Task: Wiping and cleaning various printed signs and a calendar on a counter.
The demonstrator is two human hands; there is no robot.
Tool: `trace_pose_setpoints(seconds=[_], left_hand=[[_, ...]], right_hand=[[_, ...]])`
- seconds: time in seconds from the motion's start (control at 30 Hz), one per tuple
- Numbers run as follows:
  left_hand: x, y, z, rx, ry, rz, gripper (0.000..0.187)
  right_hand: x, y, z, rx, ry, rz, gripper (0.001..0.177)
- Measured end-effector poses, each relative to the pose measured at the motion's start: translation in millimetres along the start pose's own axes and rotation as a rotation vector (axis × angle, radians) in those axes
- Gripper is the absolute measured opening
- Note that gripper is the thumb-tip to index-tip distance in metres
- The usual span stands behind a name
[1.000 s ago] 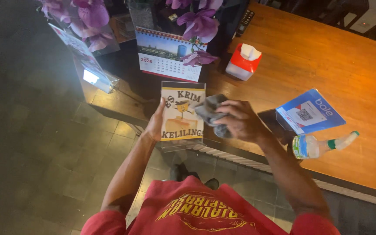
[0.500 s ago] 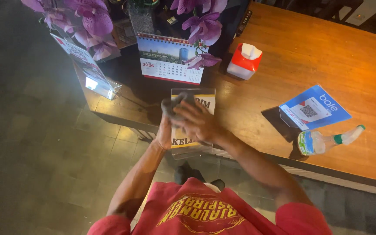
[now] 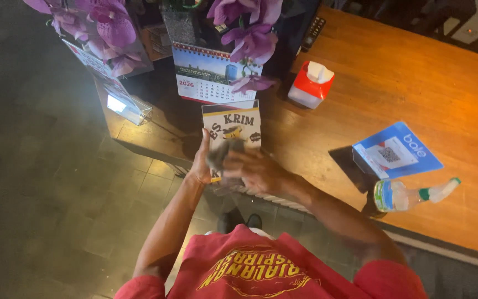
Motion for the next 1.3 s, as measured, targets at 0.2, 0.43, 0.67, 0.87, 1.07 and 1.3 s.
trace_pose_setpoints(seconds=[0.2,0.43,0.67,0.87,1.07,1.3], left_hand=[[-5,-30,14,0.113,0.025,0.069,0.093],[-30,3,50,0.356,-0.102,0.532,0.088],[-17,-13,65,0.203,-0.155,0.068,0.076],[-4,-14,38,0.147,-0.282,0.039,0.079],[-8,-11,28,0.125,-0.166,-0.058,0.087],[3,13,18,0.519,-0.054,0.197,0.069]], right_hand=[[3,26,7,-0.129,0.258,0.160,0.055],[-4,24,-36,-0.065,0.335,-0.057,0.049],[8,36,-81,-0.177,-0.108,-0.368,0.045],[36,13,-56,-0.074,0.037,-0.208,0.047],[5,0,-30,-0.062,0.469,0.171,0.052],[-72,19,-45,0.028,0.352,-0.176,0.049]])
Point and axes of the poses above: each hand's wrist, its own x-axis away from the middle knuckle, its own y-axis out of the back of the hand, z = x × y, the point moved 1 cm from there along -x, towards the middle knuckle, and after that the axes turned 7 degrees about y, right-handed, at the moved point
